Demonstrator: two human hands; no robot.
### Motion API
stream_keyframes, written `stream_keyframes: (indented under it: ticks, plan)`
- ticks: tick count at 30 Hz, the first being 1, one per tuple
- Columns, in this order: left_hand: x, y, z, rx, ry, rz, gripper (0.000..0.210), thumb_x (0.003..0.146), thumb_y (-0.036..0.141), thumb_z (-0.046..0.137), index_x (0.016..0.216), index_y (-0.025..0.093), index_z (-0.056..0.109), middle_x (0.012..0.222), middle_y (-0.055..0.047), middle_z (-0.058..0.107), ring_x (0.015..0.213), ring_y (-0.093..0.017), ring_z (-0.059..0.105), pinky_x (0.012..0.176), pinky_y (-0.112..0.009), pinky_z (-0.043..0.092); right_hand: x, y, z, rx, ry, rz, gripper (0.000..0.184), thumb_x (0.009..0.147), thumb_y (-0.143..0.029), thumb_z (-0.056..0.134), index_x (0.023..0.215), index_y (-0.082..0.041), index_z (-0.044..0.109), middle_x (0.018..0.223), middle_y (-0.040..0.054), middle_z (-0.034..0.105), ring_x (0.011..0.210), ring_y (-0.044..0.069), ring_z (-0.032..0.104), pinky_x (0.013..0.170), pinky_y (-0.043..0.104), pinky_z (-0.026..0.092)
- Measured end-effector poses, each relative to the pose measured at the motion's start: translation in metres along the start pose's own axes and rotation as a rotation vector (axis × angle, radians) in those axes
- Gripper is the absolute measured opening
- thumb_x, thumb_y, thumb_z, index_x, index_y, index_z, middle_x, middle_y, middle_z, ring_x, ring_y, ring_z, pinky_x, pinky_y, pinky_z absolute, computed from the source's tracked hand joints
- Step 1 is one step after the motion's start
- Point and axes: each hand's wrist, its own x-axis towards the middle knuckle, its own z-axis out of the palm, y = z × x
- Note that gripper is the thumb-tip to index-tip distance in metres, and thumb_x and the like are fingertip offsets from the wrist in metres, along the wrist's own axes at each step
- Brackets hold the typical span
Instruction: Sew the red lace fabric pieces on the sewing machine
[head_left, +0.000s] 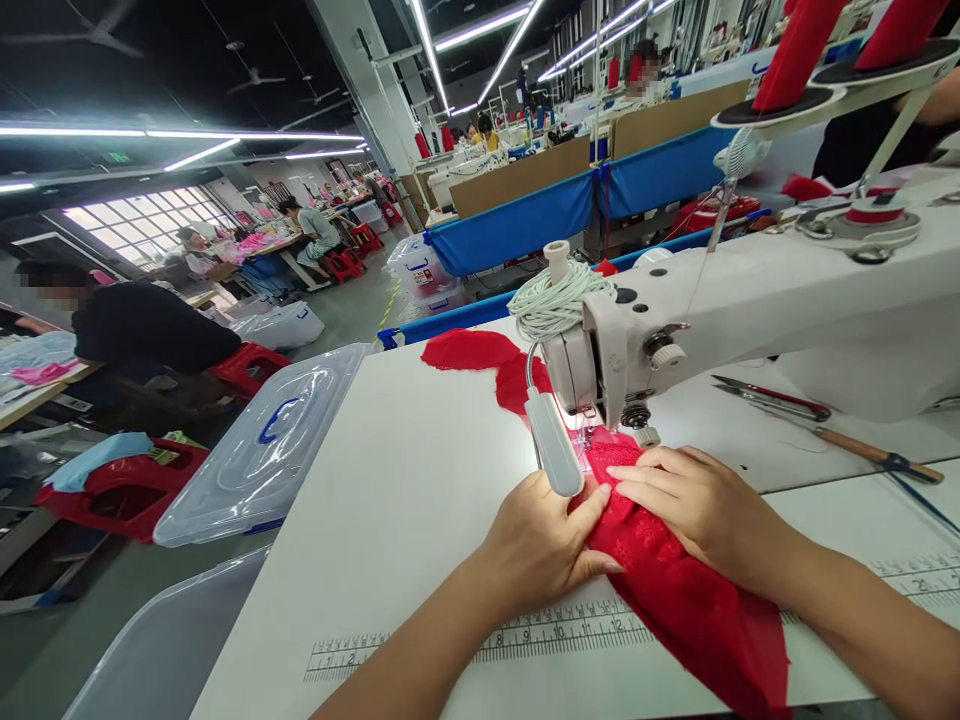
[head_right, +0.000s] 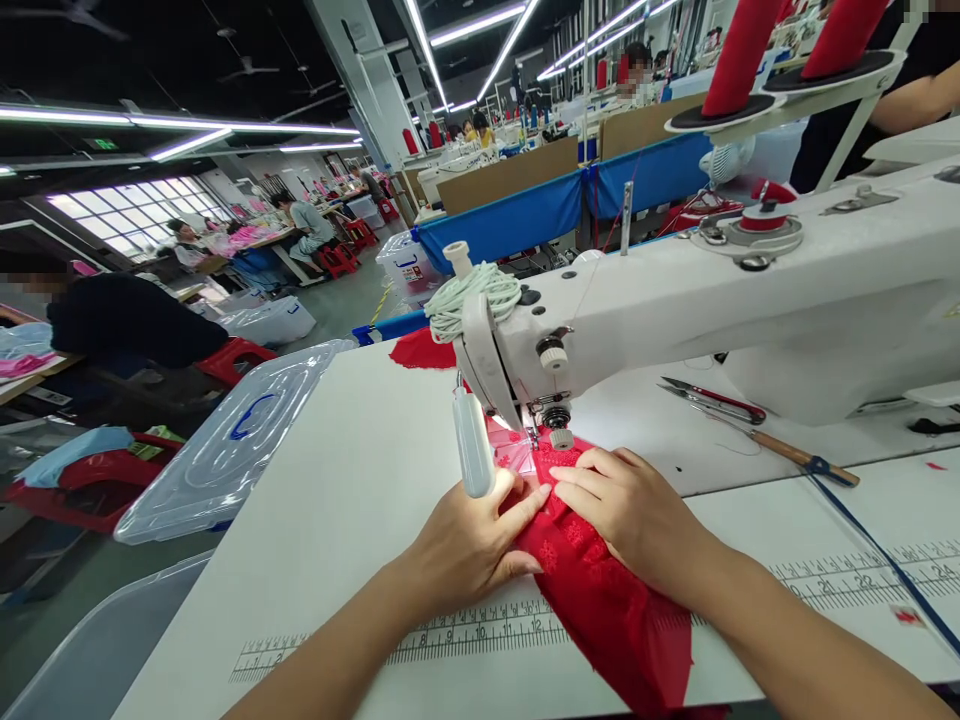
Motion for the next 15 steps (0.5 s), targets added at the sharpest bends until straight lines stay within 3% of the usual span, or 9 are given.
stream_keyframes:
  ticks: [5,10,15]
  plan:
    - [-0.0049,0.0024,0.0031,0.064,0.054,-0.019,0.087,0.096,0.067,0.003,0.119,0.012,0.067,0.103,-0.019,0.066,0.074,-0.023,0.057,0.065,-0.036,0.047,0.0011,0.0005,-0.0016,-0.002,-0.012,0.011,0.037,0.081,-0.003,0.042,0.1,-0.018,0.069,0.104,0.0075,0.075,0.092,0.021,0.061,0.076,0.036,0.052]
    - [-0.0082,0.0023,0.0063,0.081,0.01,-0.043,0.09,0.094,0.067,-0.003,0.125,0.016,0.065,0.111,-0.02,0.065,0.08,-0.025,0.057,0.072,-0.038,0.046,0.005,0.0014,-0.0087,-0.007,-0.053,-0.03,0.032,0.089,-0.009,0.042,0.101,-0.018,0.07,0.104,0.0072,0.075,0.089,0.02,0.063,0.072,0.034,0.054]
    - [-0.0096,0.0011,0.0089,0.08,0.02,-0.045,0.087,0.095,0.068,0.001,0.128,0.017,0.063,0.106,-0.017,0.067,0.083,-0.025,0.056,0.077,-0.039,0.043,0.0041,0.0032,-0.0075,-0.025,-0.044,-0.04,0.034,0.084,-0.004,0.043,0.103,-0.016,0.069,0.105,0.0079,0.075,0.093,0.022,0.064,0.073,0.035,0.055]
